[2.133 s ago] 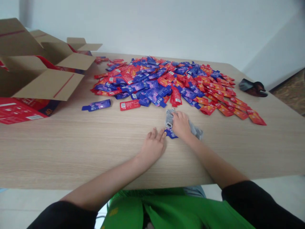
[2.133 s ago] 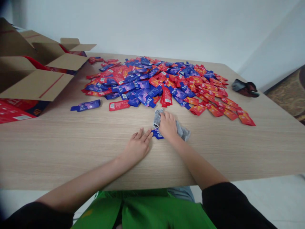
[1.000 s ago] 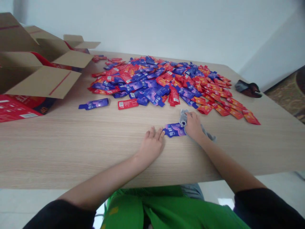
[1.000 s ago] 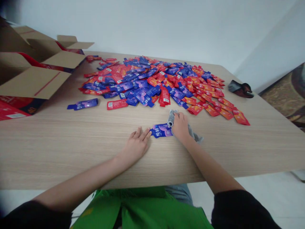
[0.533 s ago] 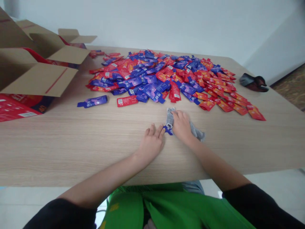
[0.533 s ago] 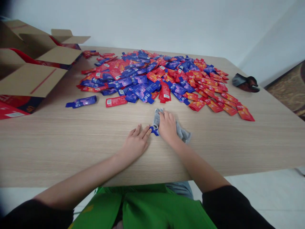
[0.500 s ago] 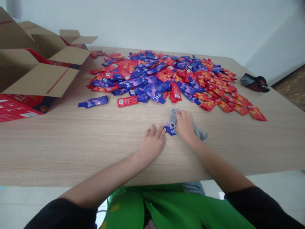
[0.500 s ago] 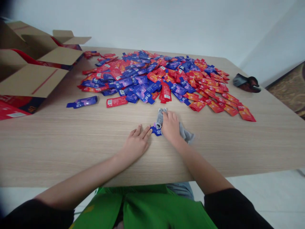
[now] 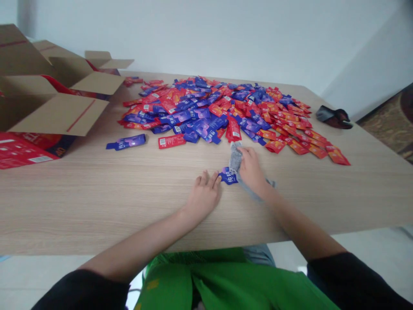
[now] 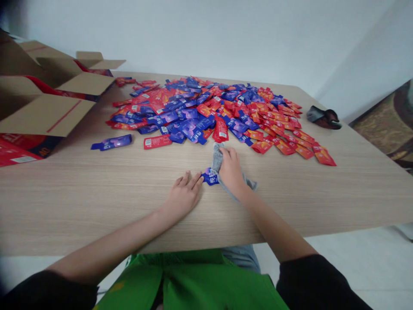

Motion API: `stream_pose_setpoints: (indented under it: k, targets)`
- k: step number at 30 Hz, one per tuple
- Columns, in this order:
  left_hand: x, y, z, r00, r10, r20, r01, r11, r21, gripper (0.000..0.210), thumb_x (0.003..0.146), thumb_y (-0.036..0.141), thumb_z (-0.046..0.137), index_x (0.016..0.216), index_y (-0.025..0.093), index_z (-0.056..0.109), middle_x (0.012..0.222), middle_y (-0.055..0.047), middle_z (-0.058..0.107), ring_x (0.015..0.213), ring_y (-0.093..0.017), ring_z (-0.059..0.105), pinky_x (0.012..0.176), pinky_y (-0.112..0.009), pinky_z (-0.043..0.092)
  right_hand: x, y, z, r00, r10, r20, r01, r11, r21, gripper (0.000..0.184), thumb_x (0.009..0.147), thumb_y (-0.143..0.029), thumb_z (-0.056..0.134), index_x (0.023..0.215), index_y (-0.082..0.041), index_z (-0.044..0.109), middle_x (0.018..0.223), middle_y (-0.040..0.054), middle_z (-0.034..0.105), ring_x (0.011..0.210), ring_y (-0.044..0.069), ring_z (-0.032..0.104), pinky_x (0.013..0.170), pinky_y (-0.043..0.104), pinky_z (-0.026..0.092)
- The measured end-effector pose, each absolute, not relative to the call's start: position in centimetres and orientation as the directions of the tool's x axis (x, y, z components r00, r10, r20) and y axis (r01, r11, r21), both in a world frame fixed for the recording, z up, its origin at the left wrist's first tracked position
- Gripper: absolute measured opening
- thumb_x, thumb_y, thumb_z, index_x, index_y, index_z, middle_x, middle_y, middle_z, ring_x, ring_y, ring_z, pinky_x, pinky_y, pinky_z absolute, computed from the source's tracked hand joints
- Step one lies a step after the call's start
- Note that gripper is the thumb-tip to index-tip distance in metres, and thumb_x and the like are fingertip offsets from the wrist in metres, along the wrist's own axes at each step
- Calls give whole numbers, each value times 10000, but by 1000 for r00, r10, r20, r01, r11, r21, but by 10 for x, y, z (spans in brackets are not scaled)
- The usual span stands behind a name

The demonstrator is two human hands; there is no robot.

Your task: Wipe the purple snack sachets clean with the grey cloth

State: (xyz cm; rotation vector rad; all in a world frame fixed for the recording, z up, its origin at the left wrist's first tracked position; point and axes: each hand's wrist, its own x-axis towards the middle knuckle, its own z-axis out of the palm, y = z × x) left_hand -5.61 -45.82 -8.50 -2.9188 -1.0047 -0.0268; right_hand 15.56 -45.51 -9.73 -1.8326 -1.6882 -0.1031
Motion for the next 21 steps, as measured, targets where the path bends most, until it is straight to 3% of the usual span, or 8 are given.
stream_pose_setpoints:
  k: [4,8,11,15,18,21]
  targets:
    - [-56,-458,-85,790,612,30,613,-788,-50,413,951,263,458,1308,110,600,1389,-135,564,1334,-392,441,1021,-481,427,118,-458,-101,-15,929,369,963,112,-243,507,877,-78,366,1368,-126,482,1266,162,523,1111,267,472,986,400,399]
    - [-56,-458,-85,793,608,31,609,-792,-44,481,945,264,461,1403,125,515,1485,-104,466,1335,-397,436,1020,-480,432,132,-466,-111,43,939,342,992,1,-126,485,887,-107,376,1361,-90,478,1281,197,518,1079,292,466,951,425,399]
    - [-56,-458,-84,793,609,15,609,-792,-46,500,950,264,448,1432,132,483,1519,-88,417,1336,-408,428,1016,-491,434,166,-474,-115,161,923,349,984,-122,-133,505,840,-83,400,1337,-76,491,1229,192,529,1060,294,472,956,433,395]
    - [-56,-457,-85,792,611,10,611,-791,-46,504,941,250,461,1429,128,485,1524,-98,405,1345,-404,421,1015,-494,432,203,-480,-112,221,912,345,971,-172,-167,534,788,-73,427,1317,-82,505,1191,179,525,1075,292,478,981,438,387]
    - [-56,-458,-84,790,613,11,612,-789,-45,504,939,241,454,1429,127,485,1517,-103,414,1341,-400,428,1009,-491,435,202,-470,-99,253,877,408,957,-164,-241,512,808,-59,373,1297,-73,524,1191,186,524,1116,290,467,1000,439,378]
    - [-57,-458,-83,793,608,21,609,-792,-50,507,938,243,449,1430,126,484,1517,-107,415,1336,-400,432,1002,-488,435,174,-450,-84,208,851,483,946,-49,-320,531,841,-65,337,1344,-113,498,1216,171,524,1142,281,462,993,437,383]
